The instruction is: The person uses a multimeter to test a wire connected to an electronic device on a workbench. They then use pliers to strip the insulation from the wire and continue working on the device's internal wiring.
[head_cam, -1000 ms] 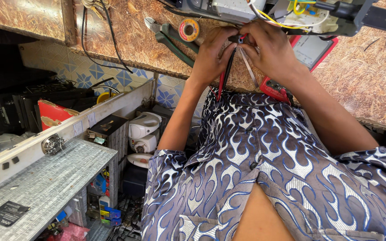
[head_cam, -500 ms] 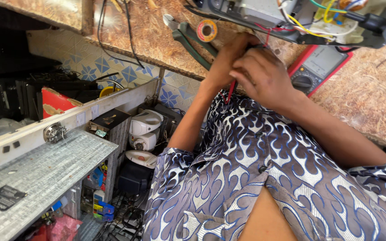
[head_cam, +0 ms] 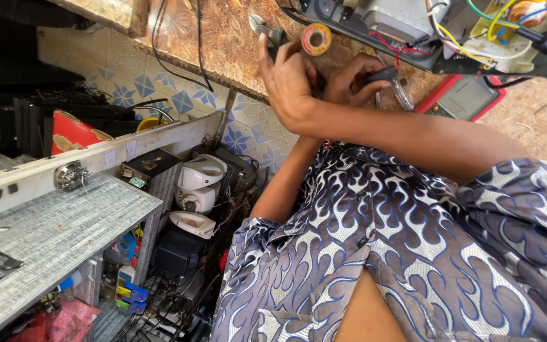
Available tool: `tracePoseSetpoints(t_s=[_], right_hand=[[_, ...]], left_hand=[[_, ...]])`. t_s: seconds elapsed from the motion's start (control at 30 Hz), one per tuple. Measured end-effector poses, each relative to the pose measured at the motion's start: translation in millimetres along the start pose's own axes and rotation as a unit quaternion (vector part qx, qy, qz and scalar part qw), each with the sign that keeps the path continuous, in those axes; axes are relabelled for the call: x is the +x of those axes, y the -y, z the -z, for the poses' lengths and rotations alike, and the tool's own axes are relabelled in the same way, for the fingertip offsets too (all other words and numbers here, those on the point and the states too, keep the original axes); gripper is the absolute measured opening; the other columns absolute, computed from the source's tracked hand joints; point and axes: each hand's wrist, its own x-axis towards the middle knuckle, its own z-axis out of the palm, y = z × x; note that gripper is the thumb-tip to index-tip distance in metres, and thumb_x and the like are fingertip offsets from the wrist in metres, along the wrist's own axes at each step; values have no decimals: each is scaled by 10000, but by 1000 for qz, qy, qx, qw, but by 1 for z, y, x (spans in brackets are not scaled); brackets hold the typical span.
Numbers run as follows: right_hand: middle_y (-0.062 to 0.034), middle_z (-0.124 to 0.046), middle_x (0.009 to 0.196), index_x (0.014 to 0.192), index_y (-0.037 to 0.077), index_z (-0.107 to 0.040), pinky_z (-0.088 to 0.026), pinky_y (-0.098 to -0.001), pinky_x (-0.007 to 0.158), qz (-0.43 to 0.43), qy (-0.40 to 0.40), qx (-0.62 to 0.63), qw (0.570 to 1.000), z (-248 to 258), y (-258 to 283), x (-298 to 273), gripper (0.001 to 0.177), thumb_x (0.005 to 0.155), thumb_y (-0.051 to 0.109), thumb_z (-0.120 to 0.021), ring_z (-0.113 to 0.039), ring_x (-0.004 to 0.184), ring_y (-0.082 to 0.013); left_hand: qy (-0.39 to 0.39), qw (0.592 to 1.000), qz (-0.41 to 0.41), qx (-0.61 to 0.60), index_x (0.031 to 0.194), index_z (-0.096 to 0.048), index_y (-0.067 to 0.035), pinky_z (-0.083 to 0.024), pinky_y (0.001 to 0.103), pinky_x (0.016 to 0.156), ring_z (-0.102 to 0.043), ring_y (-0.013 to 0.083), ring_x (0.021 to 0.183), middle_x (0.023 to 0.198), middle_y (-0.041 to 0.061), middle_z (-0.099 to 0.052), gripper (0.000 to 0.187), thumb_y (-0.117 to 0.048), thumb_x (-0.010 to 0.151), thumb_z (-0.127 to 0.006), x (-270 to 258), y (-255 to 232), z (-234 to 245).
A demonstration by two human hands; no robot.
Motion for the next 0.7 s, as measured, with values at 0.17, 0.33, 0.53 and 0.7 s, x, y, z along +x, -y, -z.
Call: tracePoseSetpoints(t_s=[0.17,0.33,0.53,0.7], right_hand=[[-261,-613,1113,1587,-14,-191,-437,-339,540,-42,-90,74,992,-35,4,20,639,1108,361,-389,-575,719,-227],[-194,-558,1164,1563,-79,-252,-574,-391,837,11,-196,296,935,-29,-21,11,943,875,380,-705,-569,963,-264],[-187,-575,1080,1438,34,-450,-438,-532,735,166,-178,618,747,12,-101,-62,514,957,210,-488,-607,869,-389],[-162,-683,1176,1317,75,-552,-461,-457,847,150,13,674,723,-45,-133,-128,641,915,573,-594,-649,1033,-328]], left_hand=[[-24,1000,-3,-12,1073,-637,-120,-432,213,725,-565,81,839,943,-22,-642,279,-345,939,-734,-1,5,-2],[-28,999,-19,33,1133,-672,-158,-491,242,804,-633,131,917,1017,10,-661,294,-356,928,-748,-4,41,-4],[0,977,-209,40,1268,-655,-227,-371,283,547,-441,117,504,654,-39,-578,332,-324,971,-769,18,58,9],[24,1000,-2,14,1268,-702,-234,-485,263,913,-596,138,1007,1078,-2,-589,279,-343,1011,-698,7,-10,23]])
